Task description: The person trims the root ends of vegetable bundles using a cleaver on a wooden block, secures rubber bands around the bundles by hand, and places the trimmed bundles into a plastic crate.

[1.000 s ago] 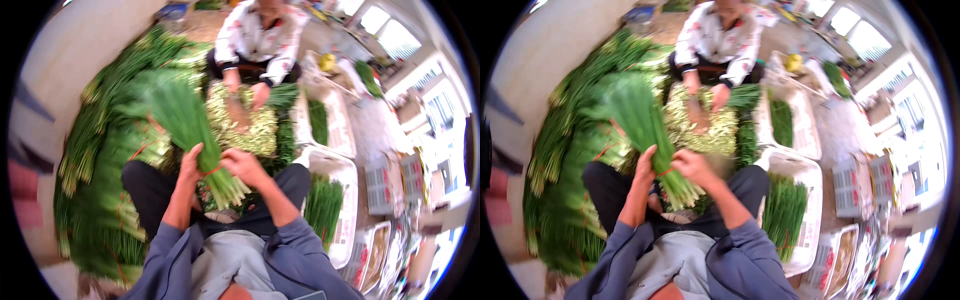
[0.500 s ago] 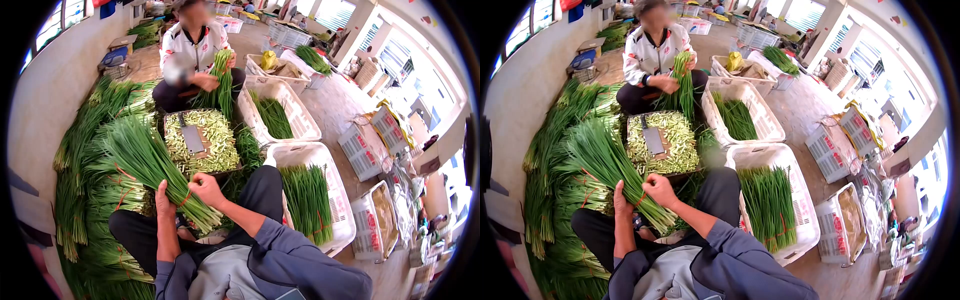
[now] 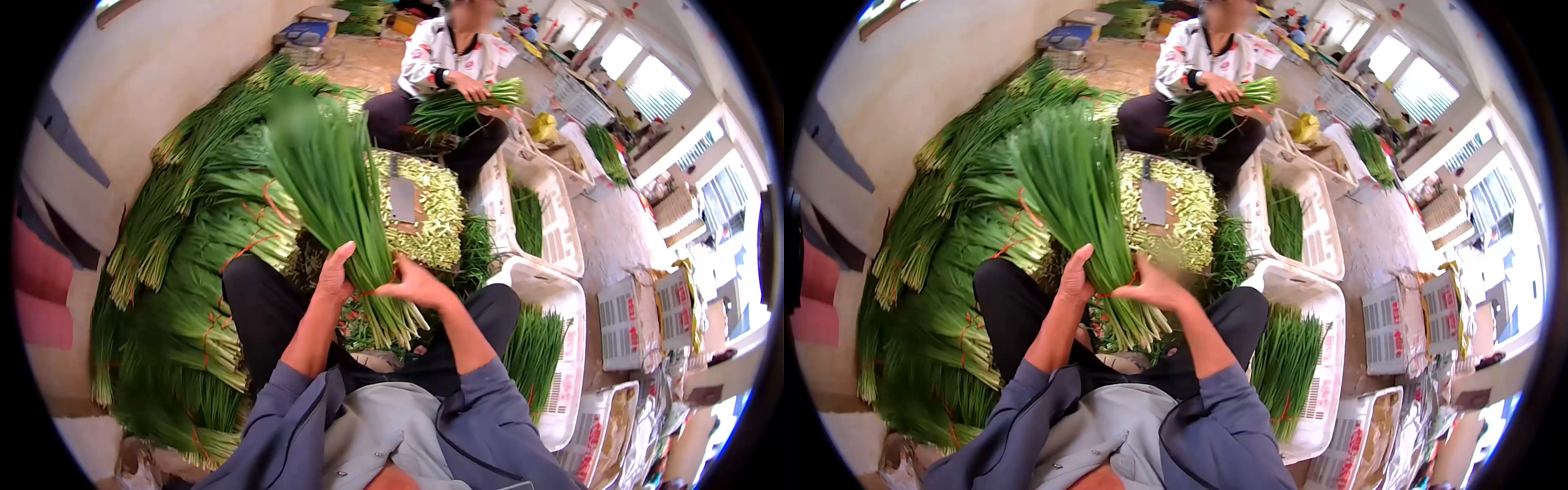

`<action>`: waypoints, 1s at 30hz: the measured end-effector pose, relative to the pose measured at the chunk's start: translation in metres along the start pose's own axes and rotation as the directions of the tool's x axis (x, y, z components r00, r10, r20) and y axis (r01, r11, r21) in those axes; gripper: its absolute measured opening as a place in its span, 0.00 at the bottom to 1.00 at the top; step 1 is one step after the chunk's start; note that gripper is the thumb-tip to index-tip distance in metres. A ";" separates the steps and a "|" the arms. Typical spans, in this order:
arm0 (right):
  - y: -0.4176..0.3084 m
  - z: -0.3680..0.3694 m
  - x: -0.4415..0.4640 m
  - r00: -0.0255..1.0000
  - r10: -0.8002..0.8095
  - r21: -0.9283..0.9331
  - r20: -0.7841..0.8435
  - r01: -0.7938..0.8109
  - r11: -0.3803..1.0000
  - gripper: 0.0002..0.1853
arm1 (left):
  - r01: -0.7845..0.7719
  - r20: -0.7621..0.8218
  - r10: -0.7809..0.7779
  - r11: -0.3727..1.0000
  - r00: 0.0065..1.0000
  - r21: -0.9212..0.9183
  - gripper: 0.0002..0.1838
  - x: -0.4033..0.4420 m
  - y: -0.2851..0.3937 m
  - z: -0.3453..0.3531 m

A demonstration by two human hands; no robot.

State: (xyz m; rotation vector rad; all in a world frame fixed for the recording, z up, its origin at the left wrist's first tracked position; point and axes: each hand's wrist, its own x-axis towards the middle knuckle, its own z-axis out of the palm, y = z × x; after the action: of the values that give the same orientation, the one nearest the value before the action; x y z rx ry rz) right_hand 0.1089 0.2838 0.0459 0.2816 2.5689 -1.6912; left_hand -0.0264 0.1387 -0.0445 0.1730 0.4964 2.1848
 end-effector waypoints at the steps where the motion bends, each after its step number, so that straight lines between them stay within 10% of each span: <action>1: 0.003 0.004 0.008 0.999 0.001 0.054 0.044 -0.004 0.999 0.42 | -0.047 -0.045 0.047 0.999 0.998 0.007 0.31 -0.002 0.000 0.010; 4: -0.013 -0.004 0.014 0.993 0.020 0.220 0.118 -0.046 0.974 0.40 | -0.074 -0.134 0.091 0.989 0.987 0.127 0.30 -0.013 0.026 0.025; 6: -0.014 -0.014 0.020 0.956 0.074 0.456 0.284 -0.203 0.867 0.34 | 0.141 -0.300 0.041 0.817 0.953 0.560 0.29 -0.023 0.050 0.023; 9: -0.003 -0.029 0.039 0.945 0.125 0.432 0.302 -0.252 0.866 0.27 | 0.082 -0.076 0.272 -0.012 0.959 0.997 0.36 -0.055 0.077 0.066; 10: -0.003 -0.031 0.042 0.936 0.161 0.443 0.314 -0.294 0.847 0.26 | 0.183 -0.080 0.293 -0.345 0.953 0.920 0.41 -0.063 0.086 0.083; 13: 0.009 -0.029 0.058 0.848 0.179 0.538 0.499 -0.465 0.703 0.25 | -0.189 0.394 0.118 -0.730 0.911 0.657 0.56 -0.054 0.087 0.096; 17: 0.014 -0.027 0.069 0.801 0.134 0.511 0.583 -0.490 0.707 0.27 | -0.632 0.601 -0.330 -0.661 0.728 0.403 0.53 -0.009 0.084 0.097; 20: 0.008 -0.062 0.077 0.726 0.039 0.416 0.686 -0.437 0.798 0.33 | -0.742 0.654 -0.355 -0.391 0.668 0.545 0.50 0.027 0.081 0.082; 23: 0.050 -0.118 0.134 0.760 0.345 -0.128 0.551 -0.331 0.935 0.34 | -0.585 0.547 -0.213 -0.374 0.810 0.720 0.55 0.043 0.073 0.065; 24: 0.070 -0.126 0.142 0.938 0.217 -0.037 0.270 -0.215 0.976 0.35 | -0.509 0.476 -0.187 -0.398 0.860 0.763 0.55 0.049 0.073 0.055; 26: 0.107 -0.161 0.189 0.940 0.336 -0.213 0.056 -0.318 0.924 0.21 | -0.429 0.418 -0.120 -0.404 0.901 0.808 0.55 0.057 0.077 0.050; 30: 0.184 -0.193 0.292 0.967 -0.242 -0.713 -0.077 0.116 0.692 0.17 | -0.305 0.366 0.108 -0.369 0.924 0.878 0.53 0.074 0.085 0.050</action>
State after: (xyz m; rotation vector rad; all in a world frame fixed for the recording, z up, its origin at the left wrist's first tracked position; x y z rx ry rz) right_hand -0.1337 0.5667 -0.0860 0.1224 3.2118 -0.5902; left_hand -0.1196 0.1649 0.0317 1.4682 2.3924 1.2429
